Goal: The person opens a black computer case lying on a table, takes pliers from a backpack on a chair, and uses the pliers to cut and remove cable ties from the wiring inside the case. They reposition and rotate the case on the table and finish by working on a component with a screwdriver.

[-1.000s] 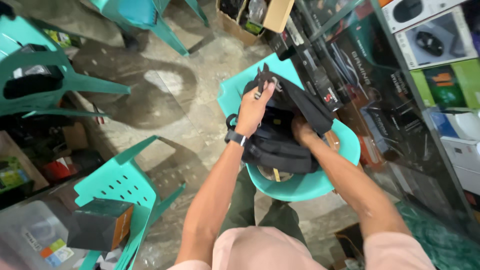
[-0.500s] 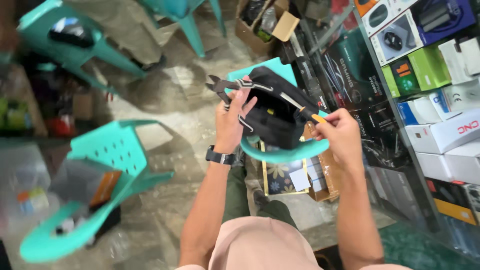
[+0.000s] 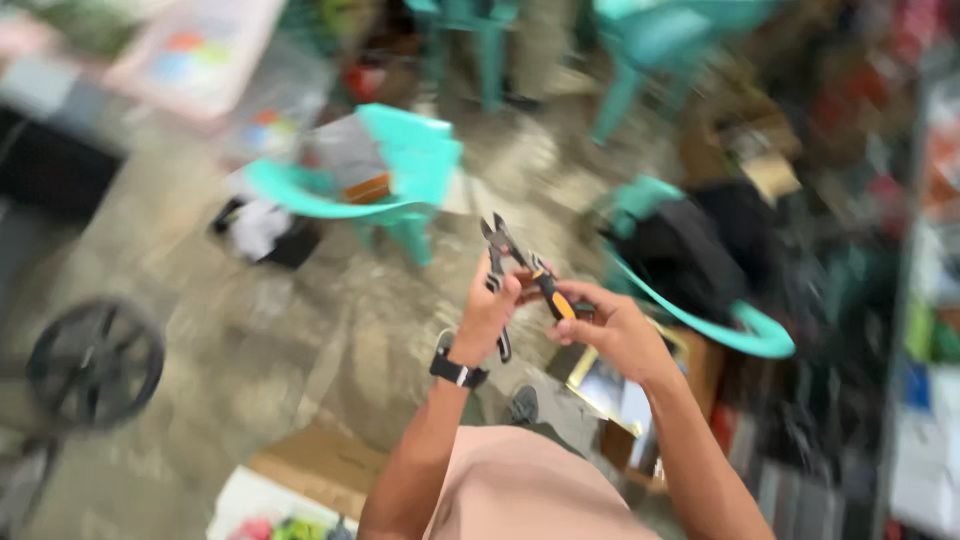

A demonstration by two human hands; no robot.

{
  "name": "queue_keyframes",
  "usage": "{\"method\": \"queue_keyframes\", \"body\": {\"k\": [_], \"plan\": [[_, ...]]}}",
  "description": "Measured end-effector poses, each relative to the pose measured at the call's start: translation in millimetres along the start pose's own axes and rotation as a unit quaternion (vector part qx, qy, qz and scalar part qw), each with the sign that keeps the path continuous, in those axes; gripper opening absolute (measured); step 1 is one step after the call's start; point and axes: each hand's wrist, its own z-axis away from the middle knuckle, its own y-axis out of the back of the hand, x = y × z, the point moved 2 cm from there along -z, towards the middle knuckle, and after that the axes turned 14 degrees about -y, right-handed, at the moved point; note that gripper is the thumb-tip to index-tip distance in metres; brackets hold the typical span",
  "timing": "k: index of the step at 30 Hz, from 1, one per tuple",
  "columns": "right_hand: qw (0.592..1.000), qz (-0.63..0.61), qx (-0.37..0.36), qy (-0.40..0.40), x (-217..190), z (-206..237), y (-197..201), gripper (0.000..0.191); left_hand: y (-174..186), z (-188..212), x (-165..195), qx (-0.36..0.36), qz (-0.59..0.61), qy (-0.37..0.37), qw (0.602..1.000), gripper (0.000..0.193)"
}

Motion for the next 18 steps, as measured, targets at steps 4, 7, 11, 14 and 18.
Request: {"method": "queue_keyframes", "body": {"k": [4, 7, 11, 14, 18], "plan": [[0.988, 0.061, -0.138, -0.004, -22, -52, -130, 0.047, 69, 45, 100, 0.106, -0.041, -0.074, 0.991, 0.073], [0.966, 0.123, -0.227, -0.029, -30, -104, -249, 0.044, 133, 69, 177, 0.188, -0.072, -0.142, 0.969, 0.062], [0.877, 0.420, -0.233, -0.020, -30, -157, -414, 0.042, 227, 108, 289, 0.291, -0.030, -0.205, 0.934, 0.059], [0.844, 0.438, -0.309, 0.028, -36, -187, -543, 0.039, 286, 138, 379, 0.295, 0.000, -0.229, 0.928, 0.062], [0.807, 0.444, -0.388, 0.044, -58, -235, -686, 0.031, 363, 152, 498, 0.312, 0.047, -0.281, 0.906, 0.057]]}}
